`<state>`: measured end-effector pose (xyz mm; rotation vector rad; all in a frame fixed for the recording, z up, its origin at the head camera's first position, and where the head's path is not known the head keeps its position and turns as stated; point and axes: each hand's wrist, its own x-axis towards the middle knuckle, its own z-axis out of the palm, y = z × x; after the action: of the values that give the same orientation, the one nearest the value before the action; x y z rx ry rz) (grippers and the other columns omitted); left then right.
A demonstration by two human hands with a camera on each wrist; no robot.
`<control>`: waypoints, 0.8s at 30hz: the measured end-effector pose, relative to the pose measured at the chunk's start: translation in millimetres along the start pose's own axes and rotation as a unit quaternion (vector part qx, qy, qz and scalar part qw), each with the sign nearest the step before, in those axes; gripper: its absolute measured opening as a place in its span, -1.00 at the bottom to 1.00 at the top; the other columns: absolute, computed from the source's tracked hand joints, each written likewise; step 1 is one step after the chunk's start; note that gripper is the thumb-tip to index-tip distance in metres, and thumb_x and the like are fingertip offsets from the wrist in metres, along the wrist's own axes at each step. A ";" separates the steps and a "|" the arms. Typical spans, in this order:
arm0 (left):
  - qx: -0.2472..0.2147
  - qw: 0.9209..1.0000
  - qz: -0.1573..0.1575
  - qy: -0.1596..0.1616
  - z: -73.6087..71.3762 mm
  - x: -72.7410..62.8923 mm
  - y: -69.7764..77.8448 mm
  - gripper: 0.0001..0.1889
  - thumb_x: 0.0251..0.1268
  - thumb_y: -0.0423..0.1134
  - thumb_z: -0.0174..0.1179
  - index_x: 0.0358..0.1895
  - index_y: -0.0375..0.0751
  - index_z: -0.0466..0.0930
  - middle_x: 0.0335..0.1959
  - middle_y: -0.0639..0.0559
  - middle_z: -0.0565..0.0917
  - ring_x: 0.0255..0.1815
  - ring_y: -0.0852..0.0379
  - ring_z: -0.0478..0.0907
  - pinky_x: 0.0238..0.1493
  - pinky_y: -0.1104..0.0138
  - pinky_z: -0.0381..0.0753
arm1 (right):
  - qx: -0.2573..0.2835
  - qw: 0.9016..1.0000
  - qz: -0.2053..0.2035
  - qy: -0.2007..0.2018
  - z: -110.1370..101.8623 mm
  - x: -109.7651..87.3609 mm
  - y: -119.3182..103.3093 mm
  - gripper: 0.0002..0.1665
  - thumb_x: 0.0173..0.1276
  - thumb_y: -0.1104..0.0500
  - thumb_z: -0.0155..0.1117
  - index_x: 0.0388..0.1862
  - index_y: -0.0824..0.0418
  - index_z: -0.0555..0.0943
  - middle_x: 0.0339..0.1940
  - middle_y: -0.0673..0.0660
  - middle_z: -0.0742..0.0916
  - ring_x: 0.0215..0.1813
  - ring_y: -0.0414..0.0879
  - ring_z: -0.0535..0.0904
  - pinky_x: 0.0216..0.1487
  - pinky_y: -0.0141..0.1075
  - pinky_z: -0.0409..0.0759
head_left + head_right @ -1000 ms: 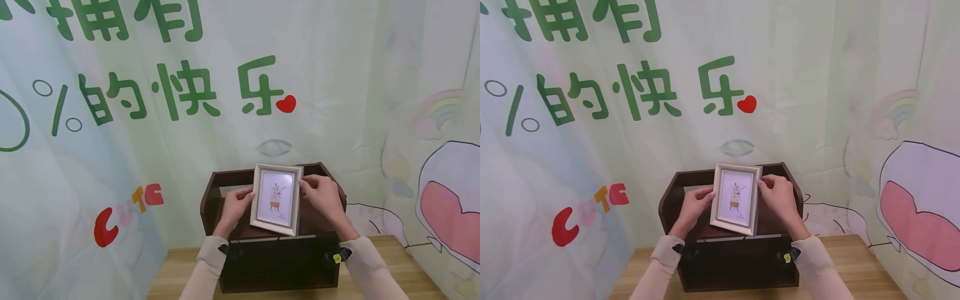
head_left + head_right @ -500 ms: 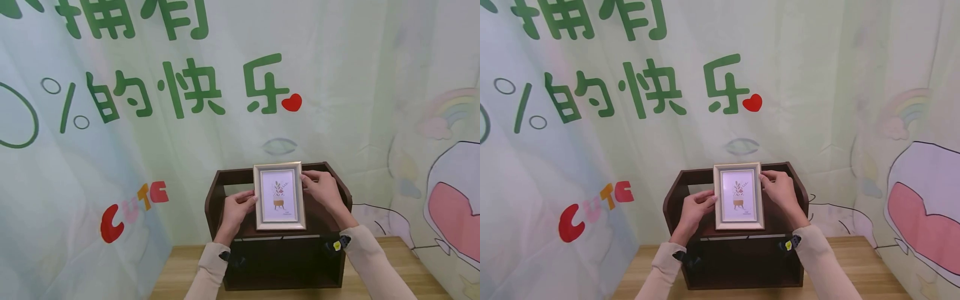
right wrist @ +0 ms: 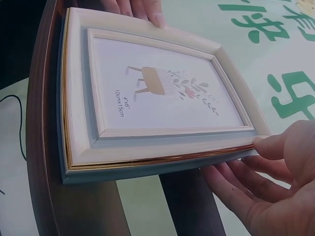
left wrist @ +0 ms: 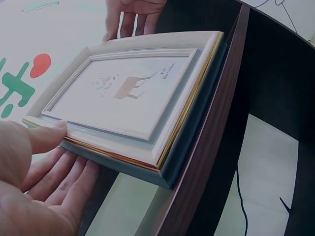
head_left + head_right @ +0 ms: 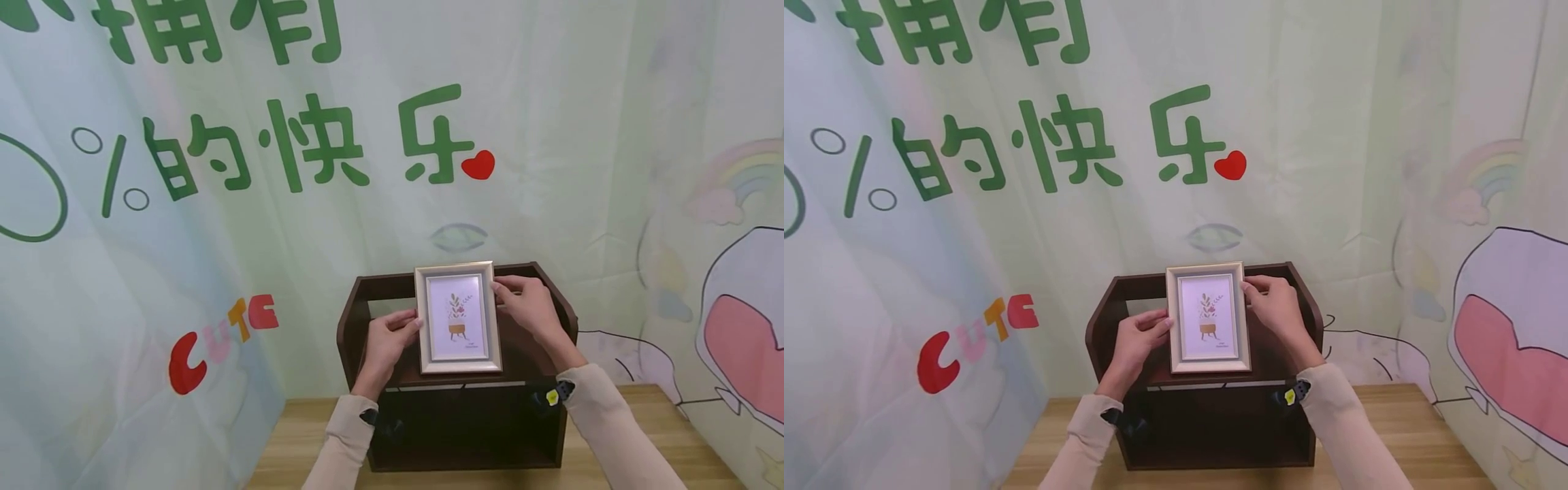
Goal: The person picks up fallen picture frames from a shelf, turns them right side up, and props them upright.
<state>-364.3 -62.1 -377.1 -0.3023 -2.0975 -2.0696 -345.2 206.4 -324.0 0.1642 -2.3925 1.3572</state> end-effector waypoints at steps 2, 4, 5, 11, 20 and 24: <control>0.004 1.000 0.001 0.001 -1.0 0.4 0.3 -0.63 0.39 -0.33 0.40 0.18 -0.42 0.71 0.12 -0.37 0.77 -0.03 0.08 0.80 0.08 0.19 0.79 | 0.002 1.000 0.003 -0.002 0.5 0.9 -0.5 -0.51 0.65 0.04 0.18 0.37 0.31 0.62 0.25 0.38 0.74 0.01 0.16 0.80 0.03 -0.06 0.82; 0.004 1.000 -0.001 0.002 -1.8 0.7 -0.6 -0.63 0.39 -0.33 0.40 0.18 -0.42 0.71 0.12 -0.37 0.77 -0.03 0.09 0.79 0.08 0.19 0.79 | 0.005 1.000 0.005 -0.006 0.7 1.2 -0.5 -0.51 0.65 0.03 0.18 0.37 0.30 0.62 0.26 0.38 0.74 0.02 0.17 0.80 0.04 -0.06 0.82; 0.005 1.000 -0.002 0.003 -2.1 0.4 -1.0 -0.64 0.39 -0.33 0.39 0.18 -0.42 0.71 0.12 -0.37 0.77 -0.04 0.10 0.79 0.09 0.20 0.79 | 0.006 1.000 0.006 -0.008 0.4 0.7 -0.4 -0.50 0.65 0.03 0.19 0.37 0.30 0.63 0.26 0.38 0.74 0.02 0.17 0.80 0.05 -0.06 0.82; 0.084 0.996 0.035 0.012 -3.9 -11.0 9.9 -0.60 0.42 -0.19 0.40 0.20 -0.34 0.70 0.12 -0.26 0.78 0.04 0.03 0.78 0.14 0.15 0.79 | -0.005 1.000 -0.010 -0.014 -12.8 -9.6 -2.2 -0.47 0.60 -0.04 0.27 0.29 0.33 0.66 0.21 0.39 0.76 0.03 0.18 0.82 0.08 -0.04 0.81; 0.304 0.924 0.231 0.002 -44.5 -42.0 73.8 -0.53 0.41 -0.09 0.41 0.29 -0.18 0.62 0.20 -0.17 0.74 0.21 -0.10 0.73 0.17 0.05 0.78 | -0.071 0.989 -0.117 0.049 -55.3 -47.7 -22.5 -0.28 0.44 -0.17 0.43 0.39 0.24 0.58 0.26 0.34 0.75 0.28 0.29 0.70 0.30 0.24 0.64; 0.415 0.861 0.292 0.029 -71.8 -51.1 77.9 -0.36 0.34 0.00 0.46 0.37 -0.26 0.55 0.28 -0.23 0.68 0.30 -0.18 0.65 0.26 -0.05 0.71 | -0.119 0.977 -0.159 0.083 -70.8 -63.6 -18.8 -0.21 0.36 -0.08 0.53 0.43 0.30 0.54 0.33 0.39 0.69 0.42 0.36 0.55 0.36 0.36 0.50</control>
<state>-295.3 -134.0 -314.6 -0.6134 -2.2452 -0.7362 -262.3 251.0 -300.8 0.3382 -2.2486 0.8966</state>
